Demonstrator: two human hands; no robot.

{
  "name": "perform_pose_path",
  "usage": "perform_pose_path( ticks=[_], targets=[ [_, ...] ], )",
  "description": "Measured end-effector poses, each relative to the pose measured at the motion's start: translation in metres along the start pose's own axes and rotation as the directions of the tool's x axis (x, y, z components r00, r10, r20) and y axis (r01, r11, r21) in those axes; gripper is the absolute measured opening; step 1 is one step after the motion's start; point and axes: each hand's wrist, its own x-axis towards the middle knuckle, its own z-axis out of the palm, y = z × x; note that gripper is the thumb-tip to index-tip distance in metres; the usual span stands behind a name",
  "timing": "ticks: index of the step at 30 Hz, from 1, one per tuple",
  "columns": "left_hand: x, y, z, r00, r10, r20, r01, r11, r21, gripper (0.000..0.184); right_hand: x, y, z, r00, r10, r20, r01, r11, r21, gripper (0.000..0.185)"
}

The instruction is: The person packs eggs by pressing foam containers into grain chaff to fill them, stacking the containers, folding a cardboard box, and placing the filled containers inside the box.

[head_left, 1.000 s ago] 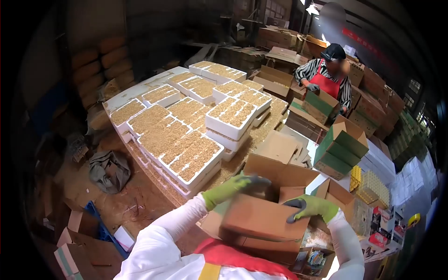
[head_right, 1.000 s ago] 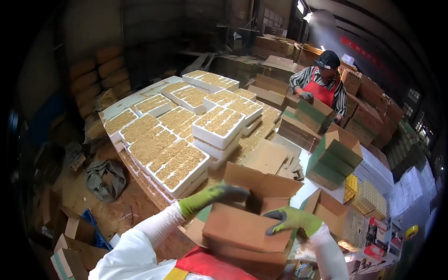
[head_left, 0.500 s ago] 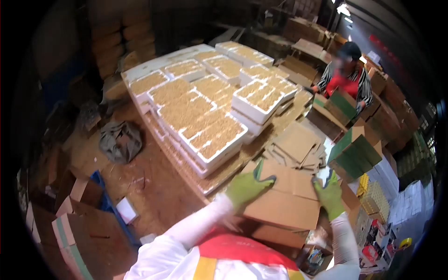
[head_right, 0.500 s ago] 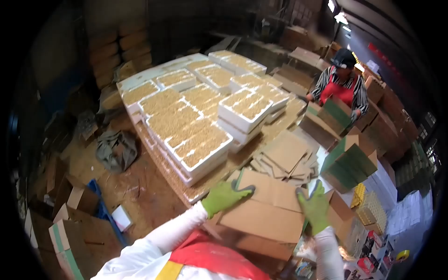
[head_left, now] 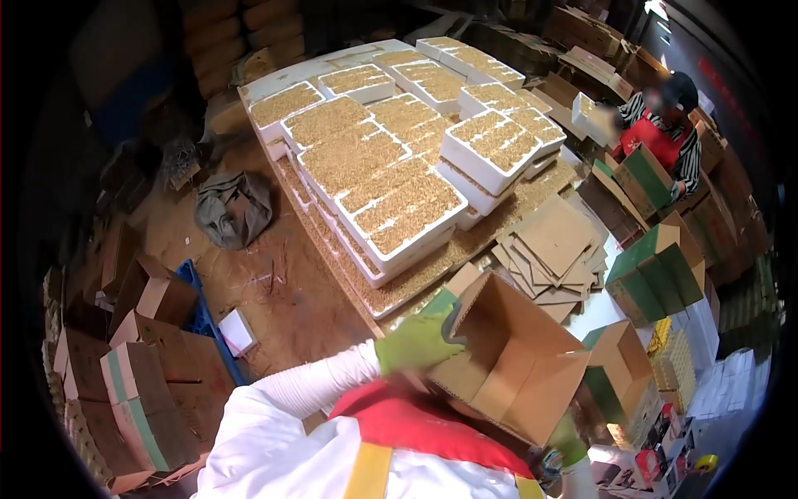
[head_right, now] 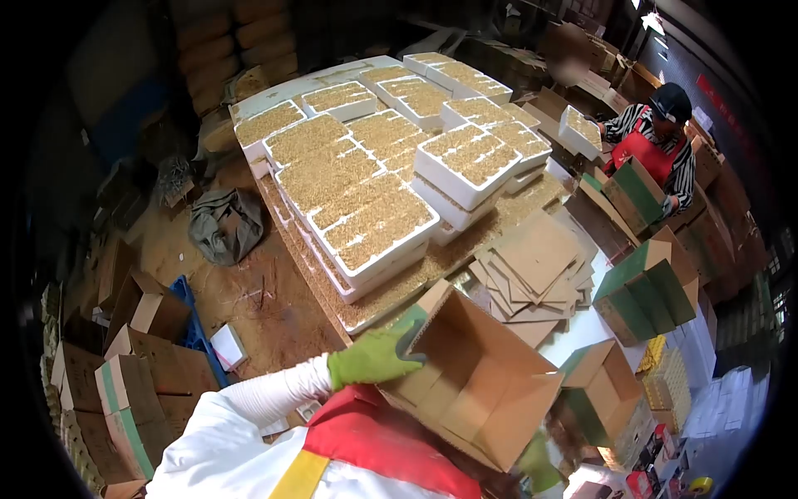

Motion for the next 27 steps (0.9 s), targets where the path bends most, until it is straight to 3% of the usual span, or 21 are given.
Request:
perform_pose_path(
  ticks=[1, 2, 3, 4, 5, 6, 7, 8, 9, 10, 11, 12, 14, 15, 17, 18, 20, 21, 23, 25, 27],
  targets=[
    [0.006, 0.015, -0.019, 0.991, -0.102, 0.086, 0.109, 0.991, -0.08, 0.071, 0.035, -0.029, -0.014, 0.997, 0.083, -0.012, -0.081, 0.992, 0.093, 0.042],
    [0.009, 0.012, -0.018, 0.998, -0.048, 0.026, 0.05, 0.997, -0.056, 0.069, 0.071, -0.059, -0.028, 0.986, 0.165, -0.025, -0.157, 0.97, 0.188, 0.036],
    [0.013, 0.006, -0.012, 0.999, 0.026, -0.041, -0.026, 0.999, -0.02, 0.067, 0.113, -0.095, -0.039, 0.986, 0.095, -0.14, -0.025, 0.9, 0.435, 0.035],
    [0.016, 0.003, -0.004, 0.989, 0.102, -0.109, -0.1, 0.995, 0.017, 0.065, 0.165, -0.089, -0.052, 0.932, -0.203, -0.3, 0.163, 0.975, -0.152, 0.035],
    [0.014, 0.0, 0.004, 0.961, 0.209, -0.183, -0.193, 0.976, 0.102, 0.063, 0.214, -0.13, -0.038, 0.939, -0.312, -0.142, 0.262, 0.921, -0.289, 0.037],
    [0.012, 0.0, 0.005, 0.93, 0.263, -0.257, -0.242, 0.964, 0.109, 0.057, 0.257, -0.162, -0.016, 0.983, -0.161, 0.088, 0.177, 0.961, -0.212, 0.036],
    [0.01, 0.0, 0.006, 0.891, 0.314, -0.329, -0.289, 0.949, 0.124, 0.05, 0.303, -0.176, 0.016, 0.947, -0.186, 0.262, 0.217, 0.971, -0.098, 0.04],
    [0.01, 0.007, 0.002, 0.863, 0.307, -0.4, -0.317, 0.948, 0.043, 0.04, 0.346, -0.18, 0.05, 0.923, -0.169, 0.346, 0.237, 0.957, -0.165, 0.048],
    [0.009, 0.013, -0.001, 0.897, 0.243, -0.369, -0.266, 0.964, -0.012, 0.04, 0.397, -0.149, 0.085, 0.918, -0.218, 0.33, 0.292, 0.937, -0.194, 0.056],
    [0.01, 0.015, -0.003, 0.926, 0.173, -0.337, -0.207, 0.976, -0.067, 0.04, 0.445, -0.126, 0.117, 0.939, -0.181, 0.293, 0.309, 0.819, -0.484, 0.06],
    [0.012, 0.012, -0.001, 0.883, 0.224, -0.413, -0.259, 0.965, -0.03, 0.038, 0.465, -0.126, 0.146, 0.964, -0.188, 0.189, 0.264, 0.772, -0.578, 0.06],
    [0.01, 0.007, 0.001, 0.952, 0.139, -0.273, -0.152, 0.988, -0.029, 0.057, 0.479, -0.13, 0.168, 0.976, -0.203, 0.079, 0.204, 0.724, -0.659, 0.059],
    [0.009, 0.013, -0.009, 0.943, 0.126, -0.307, -0.178, 0.973, -0.147, 0.044, 0.473, -0.133, 0.182, 0.951, -0.116, 0.287, 0.21, 0.923, -0.323, 0.055],
    [0.009, 0.015, -0.011, 0.948, 0.111, -0.299, -0.177, 0.962, -0.206, 0.04, 0.463, -0.119, 0.188, 0.949, -0.177, 0.263, 0.288, 0.827, -0.482, 0.068],
    [0.007, 0.009, -0.015, 0.979, 0.078, -0.189, -0.126, 0.957, -0.259, 0.044, 0.42, -0.1, 0.191, 0.976, -0.132, 0.171, 0.199, 0.858, -0.473, 0.067],
    [0.005, 0.006, -0.022, 0.967, 0.094, -0.238, -0.146, 0.966, -0.212, 0.046, 0.407, -0.103, 0.19, 0.984, -0.126, 0.125, 0.17, 0.871, -0.46, 0.067],
    [-0.002, 0.011, -0.034, 0.936, 0.136, -0.325, -0.183, 0.976, -0.119, 0.049, 0.372, -0.139, 0.173, 0.983, 0.124, 0.135, -0.064, 0.922, -0.381, 0.072],
    [0.001, 0.015, -0.037, 0.914, 0.163, -0.372, -0.205, 0.976, -0.077, 0.05, 0.364, -0.152, 0.173, 0.987, 0.131, 0.094, -0.108, 0.97, -0.217, 0.079],
    [0.001, 0.018, -0.037, 0.936, 0.142, -0.321, -0.18, 0.979, -0.092, 0.053, 0.372, -0.134, 0.176, 0.906, 0.2, 0.372, -0.223, 0.975, 0.02, 0.092],
    [0.002, 0.019, -0.042, 0.954, 0.119, -0.275, -0.147, 0.986, -0.082, 0.055, 0.379, -0.132, 0.181, 0.809, 0.241, 0.535, -0.343, 0.934, 0.097, 0.095],
    [0.004, 0.025, -0.042, 0.968, 0.099, -0.23, -0.122, 0.989, -0.087, 0.058, 0.366, -0.136, 0.185, 0.895, 0.18, 0.407, -0.291, 0.929, 0.23, 0.091]
  ],
)
